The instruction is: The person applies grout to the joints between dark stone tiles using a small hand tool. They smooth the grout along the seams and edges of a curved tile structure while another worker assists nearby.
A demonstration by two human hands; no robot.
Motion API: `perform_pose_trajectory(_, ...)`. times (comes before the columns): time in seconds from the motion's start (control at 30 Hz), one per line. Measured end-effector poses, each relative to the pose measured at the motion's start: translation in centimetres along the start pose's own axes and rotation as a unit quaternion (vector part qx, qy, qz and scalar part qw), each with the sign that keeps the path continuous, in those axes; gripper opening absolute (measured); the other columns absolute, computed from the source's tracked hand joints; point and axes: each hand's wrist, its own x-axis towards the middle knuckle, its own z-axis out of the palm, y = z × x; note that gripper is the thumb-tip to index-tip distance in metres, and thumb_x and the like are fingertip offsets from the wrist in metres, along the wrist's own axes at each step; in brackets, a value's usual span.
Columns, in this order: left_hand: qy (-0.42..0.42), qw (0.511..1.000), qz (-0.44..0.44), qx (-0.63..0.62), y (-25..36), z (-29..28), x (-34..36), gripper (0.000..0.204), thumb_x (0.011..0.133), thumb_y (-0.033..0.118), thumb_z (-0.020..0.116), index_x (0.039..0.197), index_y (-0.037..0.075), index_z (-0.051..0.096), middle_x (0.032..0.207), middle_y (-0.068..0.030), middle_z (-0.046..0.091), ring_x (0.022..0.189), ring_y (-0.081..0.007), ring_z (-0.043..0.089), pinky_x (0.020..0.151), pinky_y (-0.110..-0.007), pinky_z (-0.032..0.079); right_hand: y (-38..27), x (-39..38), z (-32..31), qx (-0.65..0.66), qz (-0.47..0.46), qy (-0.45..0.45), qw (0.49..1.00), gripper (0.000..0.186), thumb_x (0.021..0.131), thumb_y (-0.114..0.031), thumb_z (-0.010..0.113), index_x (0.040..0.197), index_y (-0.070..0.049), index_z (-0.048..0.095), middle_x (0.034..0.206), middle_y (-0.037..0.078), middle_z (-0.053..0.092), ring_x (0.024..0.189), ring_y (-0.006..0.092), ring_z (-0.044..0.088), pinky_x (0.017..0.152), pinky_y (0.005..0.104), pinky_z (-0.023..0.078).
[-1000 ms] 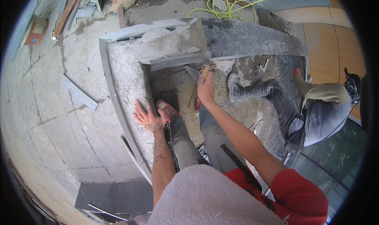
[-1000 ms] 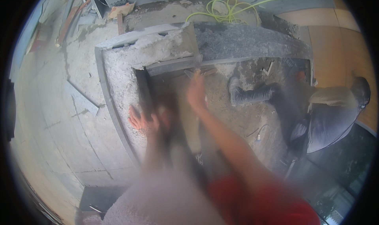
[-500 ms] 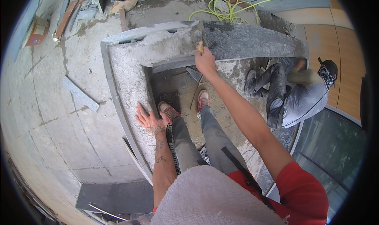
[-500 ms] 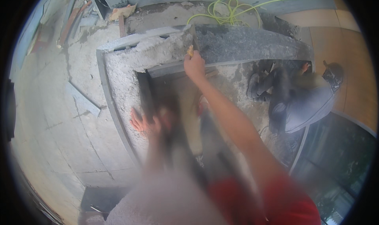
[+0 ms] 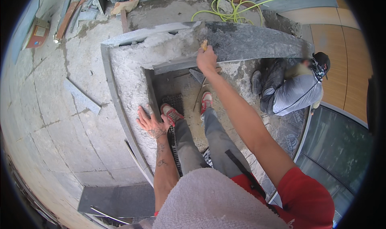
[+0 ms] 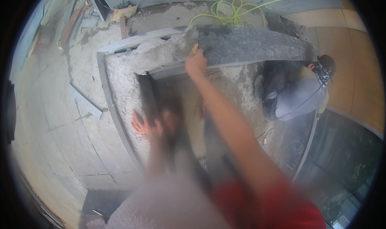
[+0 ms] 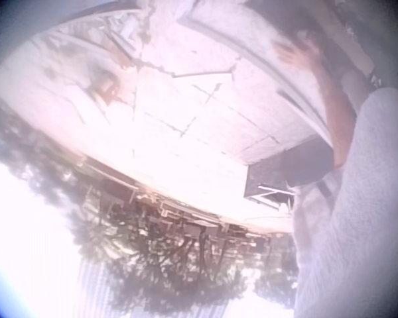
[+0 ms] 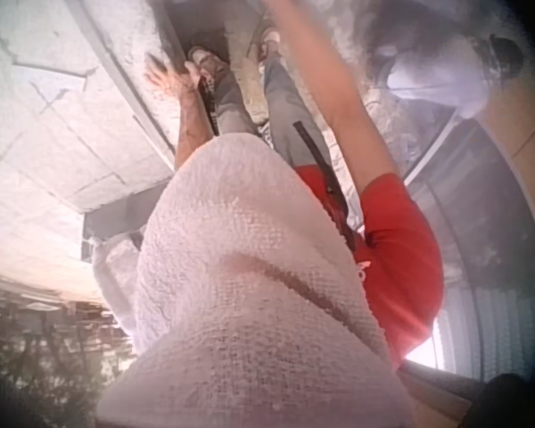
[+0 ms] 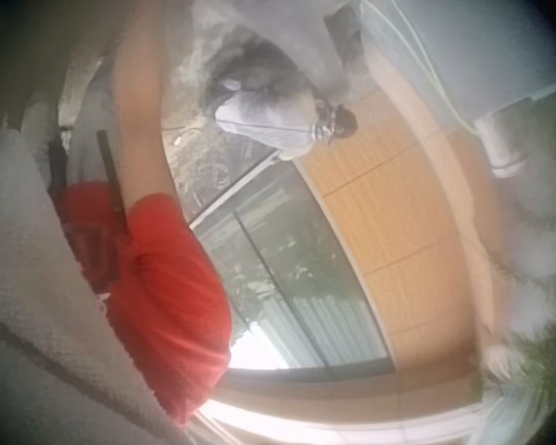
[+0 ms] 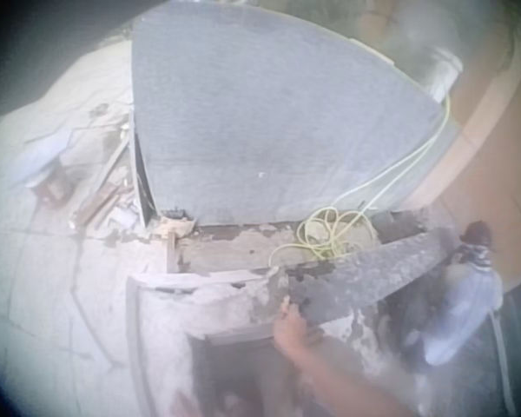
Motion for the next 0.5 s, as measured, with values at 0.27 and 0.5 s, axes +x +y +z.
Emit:
perform_pose_trajectory(0.27,0.006,1.0,0.003,-0.021,0.1,-0.3,0.0,0.08,0.069,0.028,0.061,0.145,0.01,0.046,0.154,-0.0217,0.034,0.139,-0.0415,0.034,0.113,-0.062,0.02,2.7,-3.3,-0.1,-0.001,0.001,0.006,1.0,0.034,0.097,-0.024,0.05,0.117,0.004,0.049,0.109,0.032,0.062,0.105,0.0501,0.058,0.089,0.0542,0.044)
perform_pose_trajectory(0.5,0.002,1.0,0.002,-0.021,-0.2,-0.3,0.0,0.075,0.068,0.027,0.062,0.14,0.009,0.05,0.154,-0.0221,0.034,0.14,-0.0413,0.034,0.113,-0.062,0.019,7.4,-7.4,1.6,0.062,-0.023,0.071,0.995,0.031,0.098,-0.023,0.05,0.117,0.002,0.048,0.102,0.03,0.062,0.1,0.0488,0.058,0.087,0.0535,0.042)
